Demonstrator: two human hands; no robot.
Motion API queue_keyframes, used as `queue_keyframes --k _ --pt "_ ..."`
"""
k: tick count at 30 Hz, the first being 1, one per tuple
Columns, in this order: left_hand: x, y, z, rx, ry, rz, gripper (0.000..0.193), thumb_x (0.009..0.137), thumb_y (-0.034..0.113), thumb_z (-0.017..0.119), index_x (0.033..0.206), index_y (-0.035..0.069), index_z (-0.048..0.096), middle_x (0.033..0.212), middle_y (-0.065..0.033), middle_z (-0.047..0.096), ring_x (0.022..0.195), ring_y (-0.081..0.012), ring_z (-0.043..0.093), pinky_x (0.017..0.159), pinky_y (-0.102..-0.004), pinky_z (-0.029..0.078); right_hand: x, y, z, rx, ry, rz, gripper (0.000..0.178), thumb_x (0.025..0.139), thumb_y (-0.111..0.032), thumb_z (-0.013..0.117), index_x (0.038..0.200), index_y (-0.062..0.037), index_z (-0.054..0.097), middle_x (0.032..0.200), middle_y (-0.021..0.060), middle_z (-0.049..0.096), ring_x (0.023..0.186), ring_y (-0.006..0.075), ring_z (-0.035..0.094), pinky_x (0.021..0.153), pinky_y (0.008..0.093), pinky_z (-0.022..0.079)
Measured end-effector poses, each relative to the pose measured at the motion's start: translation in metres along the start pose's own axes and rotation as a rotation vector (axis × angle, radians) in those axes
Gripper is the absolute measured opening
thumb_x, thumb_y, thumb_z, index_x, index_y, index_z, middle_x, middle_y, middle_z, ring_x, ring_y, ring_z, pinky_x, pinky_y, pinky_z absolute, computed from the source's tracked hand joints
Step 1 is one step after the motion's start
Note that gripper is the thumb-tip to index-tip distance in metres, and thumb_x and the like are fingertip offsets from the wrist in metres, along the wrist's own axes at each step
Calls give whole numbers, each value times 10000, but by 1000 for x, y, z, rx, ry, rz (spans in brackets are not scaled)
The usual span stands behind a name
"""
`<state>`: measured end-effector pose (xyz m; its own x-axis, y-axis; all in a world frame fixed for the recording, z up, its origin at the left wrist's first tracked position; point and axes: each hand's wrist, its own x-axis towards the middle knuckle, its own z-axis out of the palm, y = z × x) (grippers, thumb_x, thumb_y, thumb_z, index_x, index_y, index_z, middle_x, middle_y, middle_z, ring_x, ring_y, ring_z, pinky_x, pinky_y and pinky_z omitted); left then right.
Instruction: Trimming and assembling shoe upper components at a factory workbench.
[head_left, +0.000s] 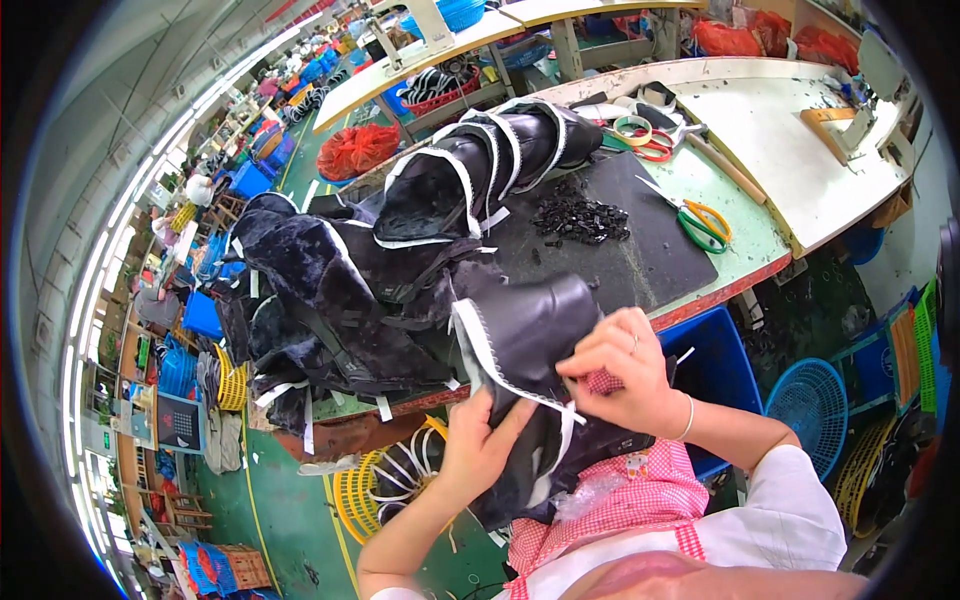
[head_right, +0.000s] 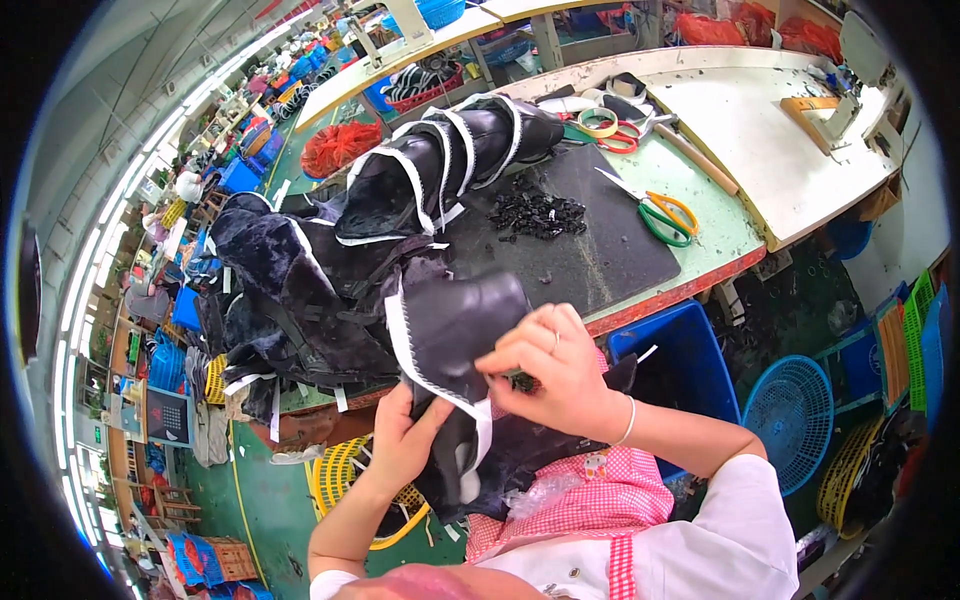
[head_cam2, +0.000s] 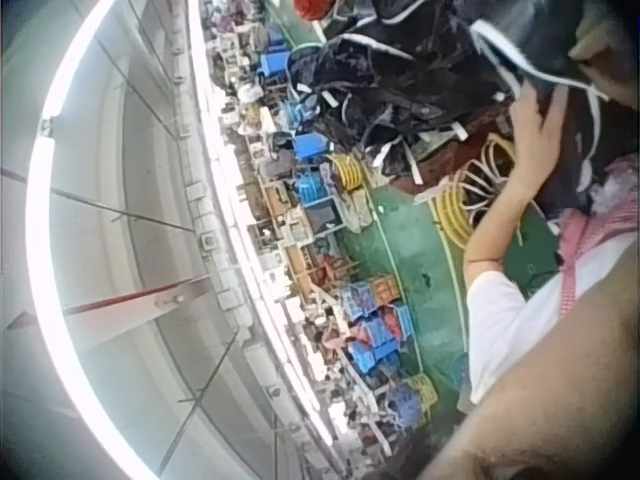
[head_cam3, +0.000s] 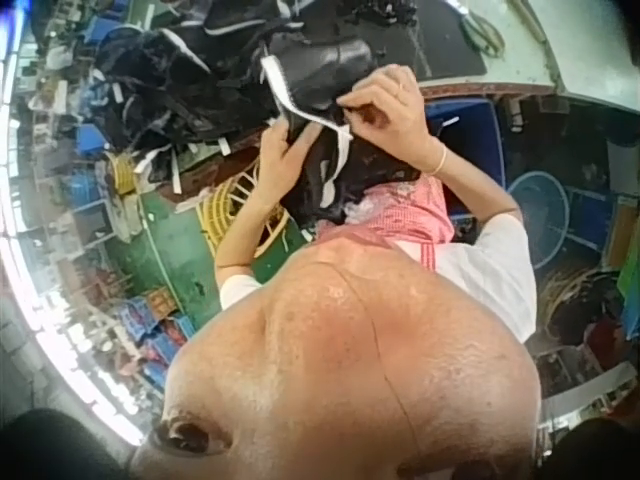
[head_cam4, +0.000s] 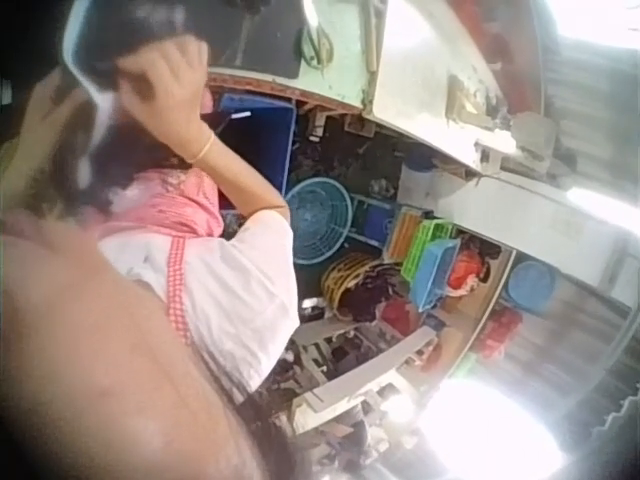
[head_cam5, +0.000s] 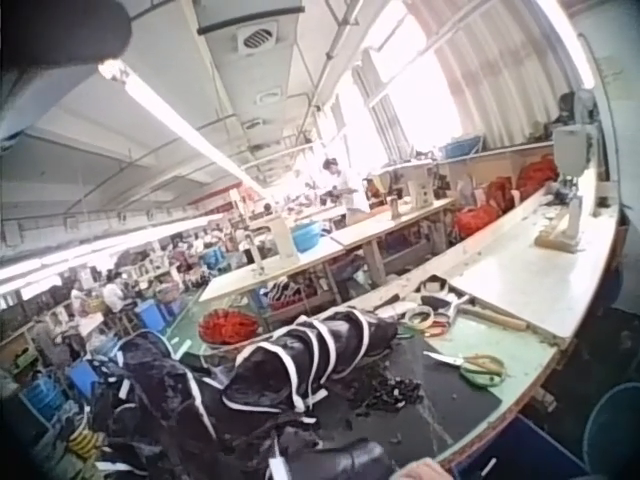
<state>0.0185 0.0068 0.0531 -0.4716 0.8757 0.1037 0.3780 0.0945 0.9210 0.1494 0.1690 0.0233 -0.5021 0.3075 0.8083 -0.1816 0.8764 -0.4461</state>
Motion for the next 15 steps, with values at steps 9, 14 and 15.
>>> queue_keyframes --k 9,14,15 --pt "16 -69 18 -918 -154 -605 434 931 243 627 1295 25 537 1209 -52 610 1086 -160 603 942 -316 480 -19 28 26 197 -70 22 213 669 -49 793 853 -108 703 867 14 631 877 228 567 809 348 462" --pt "19 -61 44 -442 -20 -194 429 921 171 677 1277 -27 543 1218 -58 593 1110 -162 554 978 -283 425 -7 46 25 160 99 166 158 708 -16 772 815 -90 682 862 39 639 888 241 587 821 362 477" --pt "11 -49 56 -473 58 -160 427 900 161 708 1249 -35 560 1190 -65 596 1104 -167 538 976 -283 412 1 59 17 237 125 280 135 723 -25 772 817 -70 686 875 53 640 912 228 600 827 348 481"
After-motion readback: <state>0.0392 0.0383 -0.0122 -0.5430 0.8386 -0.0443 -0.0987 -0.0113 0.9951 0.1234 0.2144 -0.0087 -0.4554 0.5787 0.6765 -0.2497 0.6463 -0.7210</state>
